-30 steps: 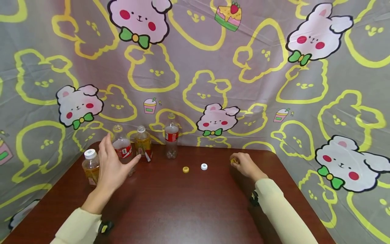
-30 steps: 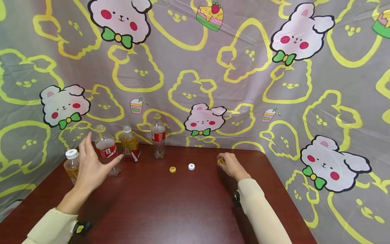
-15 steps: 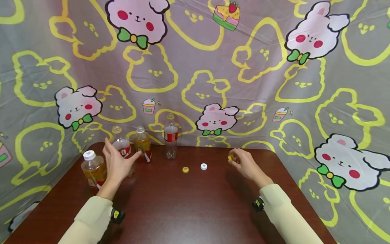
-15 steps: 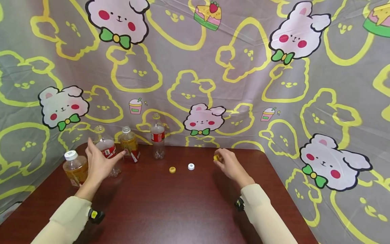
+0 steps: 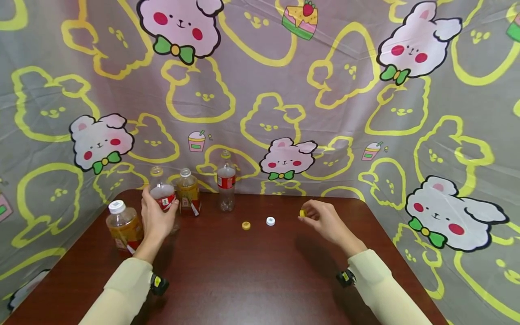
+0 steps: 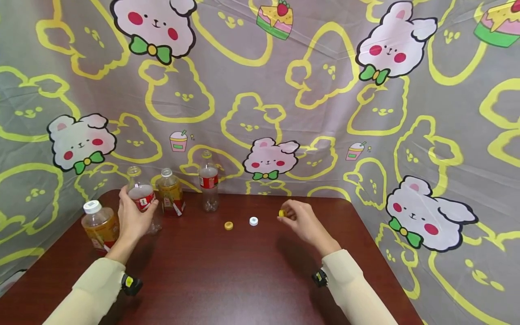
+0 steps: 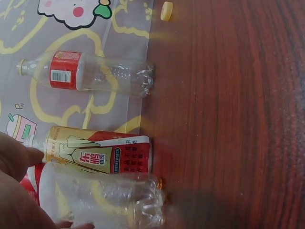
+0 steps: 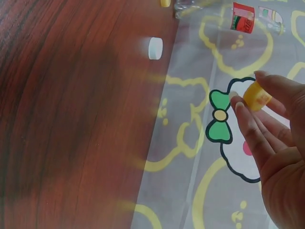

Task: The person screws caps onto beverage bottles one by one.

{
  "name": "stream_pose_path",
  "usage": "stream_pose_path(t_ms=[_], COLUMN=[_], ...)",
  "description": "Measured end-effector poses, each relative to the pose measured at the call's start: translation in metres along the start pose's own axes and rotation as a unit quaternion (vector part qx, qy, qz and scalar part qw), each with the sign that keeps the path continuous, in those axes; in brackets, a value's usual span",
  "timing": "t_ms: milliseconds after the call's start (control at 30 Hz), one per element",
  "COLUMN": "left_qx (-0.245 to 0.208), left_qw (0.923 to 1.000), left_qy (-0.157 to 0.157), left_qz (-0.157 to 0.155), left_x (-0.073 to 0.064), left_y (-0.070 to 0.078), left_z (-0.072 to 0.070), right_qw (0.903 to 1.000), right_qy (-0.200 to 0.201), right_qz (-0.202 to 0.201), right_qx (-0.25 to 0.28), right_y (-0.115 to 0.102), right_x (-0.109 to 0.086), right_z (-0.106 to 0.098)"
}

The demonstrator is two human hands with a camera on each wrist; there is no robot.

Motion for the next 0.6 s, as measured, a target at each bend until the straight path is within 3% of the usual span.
stream_pose_path(t_ms=[267,400,600], left_qx=[0.009,0.017,0.028], left_qw=[0.9994,0.9985,0.9927], left_qy=[-0.02,-0.025,-0.039], left_qz=[0.026,0.045,0.111], left_x=[-0.009,-0.016,-0.034], left_y=[0.005,0.01,0.022], left_z=[0.004,0.008,0.015], right_qw=[0.9992,0.9989,0.9968], right_qy=[0.01,0.02,0.033], right_qz=[-0.032,-0.029,0.004], right_qx=[0.02,0.032,0.072], right_y=[-0.009,-0.009,-0.009], right_x=[0.0,-0.001,-0.003], right_z=[0.0,0.001,0.005])
Point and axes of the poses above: each hand's wrist, its own x-axis towards the middle knuckle, its own z-axis out of the palm, y = z × x, the point moved 6 cm from there along x, towards the middle knuckle, and after that the axes turned 13 degrees about -z, right-handed, at the moved point
